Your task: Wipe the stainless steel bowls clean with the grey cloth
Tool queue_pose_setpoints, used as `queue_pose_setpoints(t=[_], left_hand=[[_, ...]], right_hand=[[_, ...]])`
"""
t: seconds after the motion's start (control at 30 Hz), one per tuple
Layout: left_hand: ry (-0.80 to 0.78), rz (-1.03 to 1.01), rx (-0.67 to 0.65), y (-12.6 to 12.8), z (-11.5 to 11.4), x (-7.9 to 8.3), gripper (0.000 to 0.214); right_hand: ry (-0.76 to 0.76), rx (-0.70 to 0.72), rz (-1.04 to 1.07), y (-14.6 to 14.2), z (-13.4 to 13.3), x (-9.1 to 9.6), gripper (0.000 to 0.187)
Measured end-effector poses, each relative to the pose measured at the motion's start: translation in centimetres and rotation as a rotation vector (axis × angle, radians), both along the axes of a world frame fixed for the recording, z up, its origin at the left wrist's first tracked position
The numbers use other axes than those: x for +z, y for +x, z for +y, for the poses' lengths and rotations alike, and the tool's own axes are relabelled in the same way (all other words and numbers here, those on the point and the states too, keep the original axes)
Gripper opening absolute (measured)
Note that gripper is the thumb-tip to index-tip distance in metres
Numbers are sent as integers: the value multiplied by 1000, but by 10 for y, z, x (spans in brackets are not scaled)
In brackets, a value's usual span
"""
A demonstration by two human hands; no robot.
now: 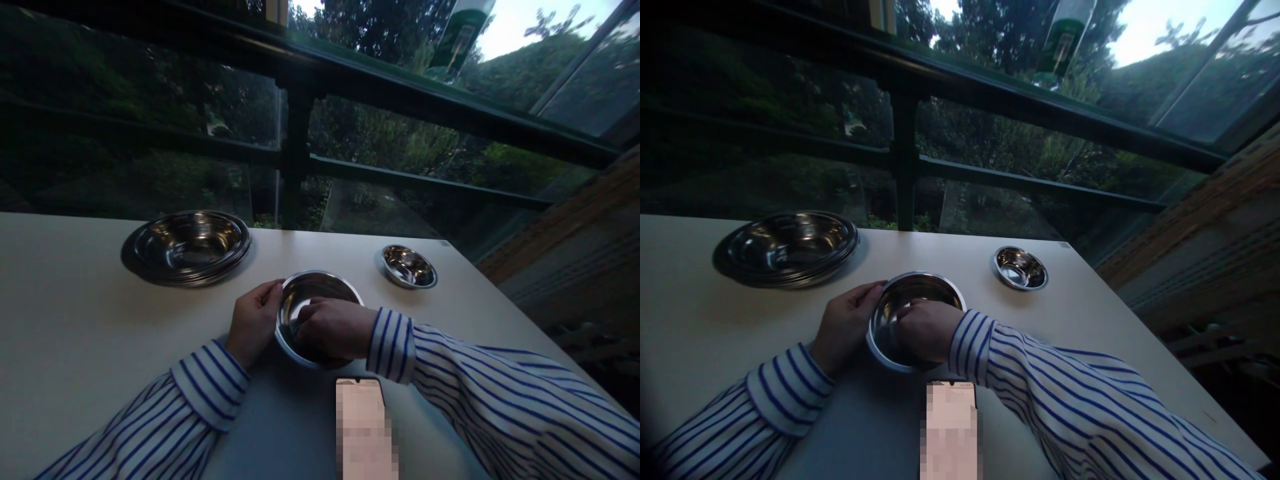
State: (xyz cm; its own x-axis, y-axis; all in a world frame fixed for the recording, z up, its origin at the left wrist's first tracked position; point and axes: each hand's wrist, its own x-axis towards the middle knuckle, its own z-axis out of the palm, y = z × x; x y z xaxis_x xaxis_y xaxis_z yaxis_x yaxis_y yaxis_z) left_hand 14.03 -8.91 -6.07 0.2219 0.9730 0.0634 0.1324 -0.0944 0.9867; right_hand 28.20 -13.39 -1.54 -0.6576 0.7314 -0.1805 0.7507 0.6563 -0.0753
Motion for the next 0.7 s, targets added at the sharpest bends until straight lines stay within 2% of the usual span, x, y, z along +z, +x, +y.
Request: queue_pose_setpoints(t=[0.2, 0.3, 0.5, 0.57, 0.7], left_hand=[[25, -8, -13, 1, 1, -1, 36], [35, -19, -2, 2, 2, -3, 36], [30, -57, 9, 3, 2, -7, 31], [24, -56, -6, 3, 2, -7, 31], [43, -34, -9, 2, 3, -4, 31]], right_hand=[[131, -217, -11, 12, 9, -10, 17], [142, -218, -12, 8, 8, -10, 18], [28, 7, -78, -9, -9, 2, 15], [33, -12, -69, -8, -9, 2, 16], [119, -193, -55, 2, 4, -6, 18]])
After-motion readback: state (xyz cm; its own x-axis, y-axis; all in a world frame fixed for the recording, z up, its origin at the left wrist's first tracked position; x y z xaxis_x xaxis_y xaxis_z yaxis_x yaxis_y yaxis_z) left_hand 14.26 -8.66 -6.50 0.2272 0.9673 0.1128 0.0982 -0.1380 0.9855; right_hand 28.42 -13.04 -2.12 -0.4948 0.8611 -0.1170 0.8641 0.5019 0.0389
